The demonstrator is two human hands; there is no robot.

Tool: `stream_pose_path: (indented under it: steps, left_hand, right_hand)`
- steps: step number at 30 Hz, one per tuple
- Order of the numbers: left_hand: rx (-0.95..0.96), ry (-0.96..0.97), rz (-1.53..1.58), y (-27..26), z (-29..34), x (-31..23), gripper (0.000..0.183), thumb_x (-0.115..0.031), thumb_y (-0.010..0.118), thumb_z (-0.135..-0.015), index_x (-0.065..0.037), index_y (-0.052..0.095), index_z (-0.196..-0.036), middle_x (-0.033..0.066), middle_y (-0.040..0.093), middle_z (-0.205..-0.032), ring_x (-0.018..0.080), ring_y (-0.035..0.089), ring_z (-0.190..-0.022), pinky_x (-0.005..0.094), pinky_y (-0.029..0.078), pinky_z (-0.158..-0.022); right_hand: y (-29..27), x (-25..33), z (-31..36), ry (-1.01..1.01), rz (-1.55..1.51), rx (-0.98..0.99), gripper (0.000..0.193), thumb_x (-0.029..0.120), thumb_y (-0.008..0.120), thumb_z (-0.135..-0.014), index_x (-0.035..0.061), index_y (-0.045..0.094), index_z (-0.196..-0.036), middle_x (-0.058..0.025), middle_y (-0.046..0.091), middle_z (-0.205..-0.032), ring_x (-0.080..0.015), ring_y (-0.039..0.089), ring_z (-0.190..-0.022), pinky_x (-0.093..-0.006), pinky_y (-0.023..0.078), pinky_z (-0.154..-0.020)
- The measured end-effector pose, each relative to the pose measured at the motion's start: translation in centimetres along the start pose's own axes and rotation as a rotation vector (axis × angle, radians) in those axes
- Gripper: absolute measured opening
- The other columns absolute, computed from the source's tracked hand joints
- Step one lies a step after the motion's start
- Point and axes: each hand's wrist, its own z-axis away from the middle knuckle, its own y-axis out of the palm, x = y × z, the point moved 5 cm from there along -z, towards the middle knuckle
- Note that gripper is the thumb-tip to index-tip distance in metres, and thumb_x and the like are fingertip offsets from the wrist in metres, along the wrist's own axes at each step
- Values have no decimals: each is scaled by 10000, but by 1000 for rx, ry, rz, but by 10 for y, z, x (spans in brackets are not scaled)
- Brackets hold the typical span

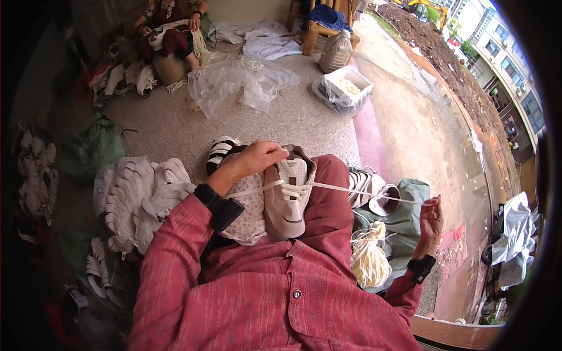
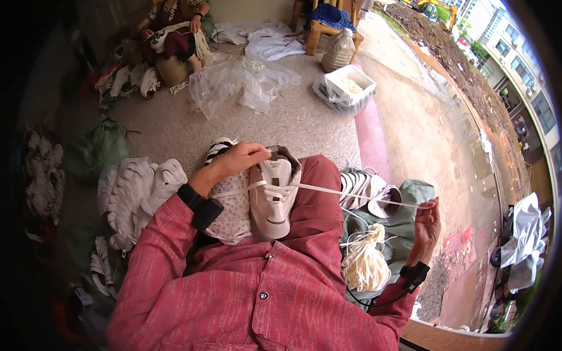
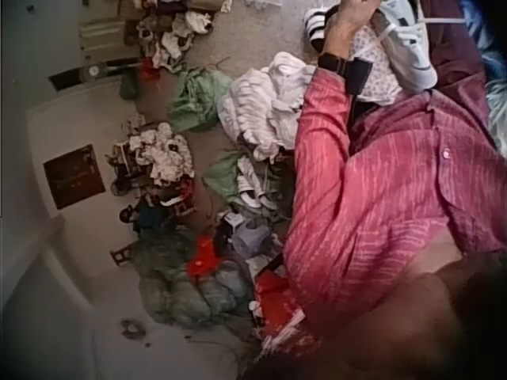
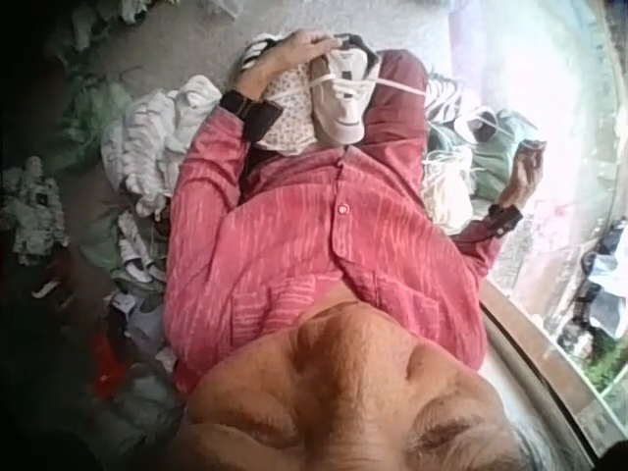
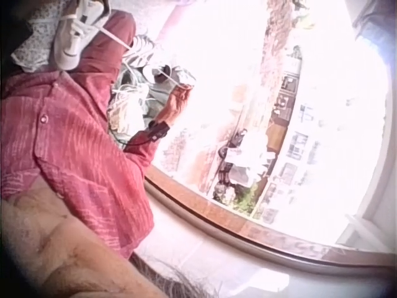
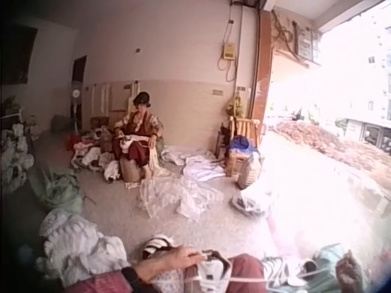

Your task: Lace a new shoe in a manufacturing environment.

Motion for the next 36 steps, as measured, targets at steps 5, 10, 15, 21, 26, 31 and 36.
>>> stream_pose_path:
  steps: [5, 10, 15, 21, 26, 31, 36]
  left_hand:
    - [134, -77, -586, 11, -14, -6, 368, -339, 742, -812, 4, 687, -935, -5, 645, -788, 78, 566, -710, 263, 465, -630]
    - [158, -109, -62, 23, -20, 9, 293, -280, 723, -851, -13, 675, -960, -2, 652, -839, 73, 578, -757, 247, 464, -677]
    - [95, -162, 311, 19, -20, 26, 248, -239, 719, -866, -18, 666, -965, 6, 657, -858, 75, 580, -802, 230, 471, -713]
    - [246, -20, 326, 21, -15, 18, 351, -160, 755, -809, -4, 620, -1094, 27, 661, -982, 97, 606, -896, 241, 485, -800]
    - [403, -67, -9, 22, -9, 14, 576, -63, 739, -738, 9, 534, -1272, 47, 644, -1121, 115, 599, -989, 268, 477, -893]
    - [423, -123, -22, 19, -9, 16, 511, -166, 752, -789, 10, 563, -1230, 39, 657, -1069, 106, 601, -951, 258, 478, -856]
    - [318, -167, -232, 19, -20, 32, 392, -295, 700, -881, 9, 630, -1117, 23, 670, -976, 80, 583, -880, 249, 474, -794]
  right_hand:
    - [23, -51, -3, -146, 732, 18, 350, 101, 524, -985, 11, 495, -1322, -23, 608, -911, -49, 471, -633, -175, 391, -545]
    - [96, -186, 27, 67, 1343, 328, 207, 93, 586, -937, 29, 623, -1130, -33, 683, -840, -33, 461, -575, -199, 378, -495]
    - [125, -288, 51, -126, 1583, 877, 90, 41, 672, -866, 28, 687, -954, -32, 638, -846, -153, 598, -722, -284, 488, -660]
    - [139, -309, 51, -468, 1938, 985, 91, 116, 693, -805, 86, 692, -891, -79, 597, -848, -277, 631, -842, -355, 504, -697]
    - [133, -321, 51, -496, 1951, 1271, 98, 89, 691, -807, 82, 701, -905, -73, 593, -899, -245, 616, -834, -315, 499, -716]
    - [113, -337, 34, 233, 1358, 893, 114, -10, 652, -835, 20, 701, -934, -51, 590, -883, -147, 596, -839, -257, 477, -750]
    - [118, -328, 39, 19, 1674, 883, 134, 24, 648, -840, 18, 665, -973, -76, 638, -873, -188, 632, -806, -302, 502, -718]
